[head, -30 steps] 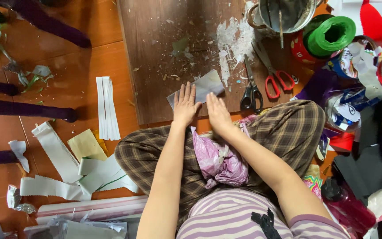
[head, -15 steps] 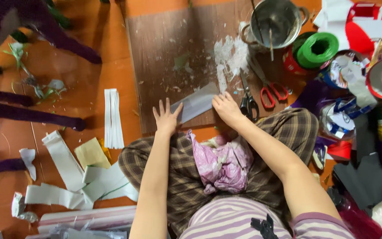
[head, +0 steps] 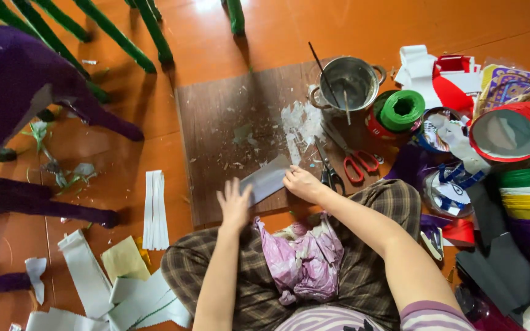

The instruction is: Cutting and folding strips of paper or material using scissors

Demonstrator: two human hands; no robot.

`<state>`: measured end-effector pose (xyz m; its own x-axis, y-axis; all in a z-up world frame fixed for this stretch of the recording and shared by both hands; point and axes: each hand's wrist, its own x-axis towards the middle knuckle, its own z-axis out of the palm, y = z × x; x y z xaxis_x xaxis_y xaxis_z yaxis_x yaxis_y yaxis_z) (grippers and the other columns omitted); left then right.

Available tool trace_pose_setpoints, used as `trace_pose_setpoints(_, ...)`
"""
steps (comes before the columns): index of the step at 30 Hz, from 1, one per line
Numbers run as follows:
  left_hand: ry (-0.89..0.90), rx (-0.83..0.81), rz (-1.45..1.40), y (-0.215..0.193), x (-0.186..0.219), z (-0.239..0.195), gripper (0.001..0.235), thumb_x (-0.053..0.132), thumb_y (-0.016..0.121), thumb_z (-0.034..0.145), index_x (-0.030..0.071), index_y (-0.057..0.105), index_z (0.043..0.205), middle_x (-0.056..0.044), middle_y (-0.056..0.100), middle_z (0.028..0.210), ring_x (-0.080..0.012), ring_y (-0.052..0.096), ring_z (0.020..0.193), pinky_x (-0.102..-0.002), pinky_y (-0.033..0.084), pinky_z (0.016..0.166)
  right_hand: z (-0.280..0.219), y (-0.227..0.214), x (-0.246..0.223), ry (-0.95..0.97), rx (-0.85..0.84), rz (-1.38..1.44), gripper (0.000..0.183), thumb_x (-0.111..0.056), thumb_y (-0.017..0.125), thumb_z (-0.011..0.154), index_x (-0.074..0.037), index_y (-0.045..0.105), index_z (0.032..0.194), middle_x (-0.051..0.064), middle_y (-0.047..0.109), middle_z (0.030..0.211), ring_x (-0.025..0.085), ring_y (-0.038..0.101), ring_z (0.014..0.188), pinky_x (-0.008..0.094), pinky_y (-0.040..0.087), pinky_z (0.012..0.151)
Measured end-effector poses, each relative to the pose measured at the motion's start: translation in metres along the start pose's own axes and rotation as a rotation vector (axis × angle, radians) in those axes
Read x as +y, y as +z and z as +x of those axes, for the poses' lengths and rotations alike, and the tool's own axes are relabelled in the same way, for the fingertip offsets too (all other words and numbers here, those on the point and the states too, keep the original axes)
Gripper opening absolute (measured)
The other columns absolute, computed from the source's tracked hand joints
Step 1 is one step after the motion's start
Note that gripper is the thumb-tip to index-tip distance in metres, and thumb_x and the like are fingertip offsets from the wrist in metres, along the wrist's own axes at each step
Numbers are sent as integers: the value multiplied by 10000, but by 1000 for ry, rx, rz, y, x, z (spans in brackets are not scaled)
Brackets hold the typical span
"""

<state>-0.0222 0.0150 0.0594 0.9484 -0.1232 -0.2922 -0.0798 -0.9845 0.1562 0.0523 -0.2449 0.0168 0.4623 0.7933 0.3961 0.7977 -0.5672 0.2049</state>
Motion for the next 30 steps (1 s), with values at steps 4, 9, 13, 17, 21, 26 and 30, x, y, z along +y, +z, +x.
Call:
trace_pose_setpoints(4,249,121,-134,42,12,12,548,204,776,837,179,628,1364,-228,533,1462,-396,539,1365,-594,468,1058,4,-8,0,-18,44,-9,53,-74,605,835,-65,645,802,161,672,829,253,710,685,435,454,1084)
trace_pose_setpoints(9,267,211,-8,47,14,17,564,333,845,774,188,635,1276,-136,632,1317,-327,615,1278,-462,533,1001,2,-13,5,20,73,70,40,-75,612,825,-60,635,796,133,662,789,243,707,722,418,464,1069)
trace_pose_setpoints(13,257,400,155,63,9,26,272,252,676,908,256,678,1179,-20,692,1207,-201,670,1185,-305,579,836,14,-31,12,58,78,106,29,-90,627,830,-88,624,801,83,650,758,208,697,722,373,491,1024)
trace_pose_setpoints(17,273,374,24,66,2,18,196,184,623,936,254,709,1098,12,737,1115,-181,702,1108,-281,590,822,1,-23,-4,86,-9,238,120,-212,590,813,-137,584,907,50,612,892,233,641,891,396,483,921)
trace_pose_setpoints(21,210,269,-6,54,2,13,138,203,602,958,280,691,1030,60,723,1078,-139,697,1087,-269,598,813,-33,30,-8,158,-159,395,179,-122,579,863,-114,631,1034,74,659,989,274,659,971,373,536,821)
trace_pose_setpoints(26,-126,83,-211,46,-27,16,143,129,607,912,229,700,958,-11,740,939,-264,738,941,-422,622,792,-26,15,3,510,-244,572,114,-216,698,873,-203,652,976,31,692,912,253,676,941,370,567,844)
trace_pose_setpoints(30,-383,121,-475,49,-42,23,66,241,762,870,204,765,924,-54,777,892,-336,749,914,-475,592,812,-24,26,10,739,-347,738,142,-271,701,928,-213,685,1057,60,737,984,294,677,987,425,560,869)
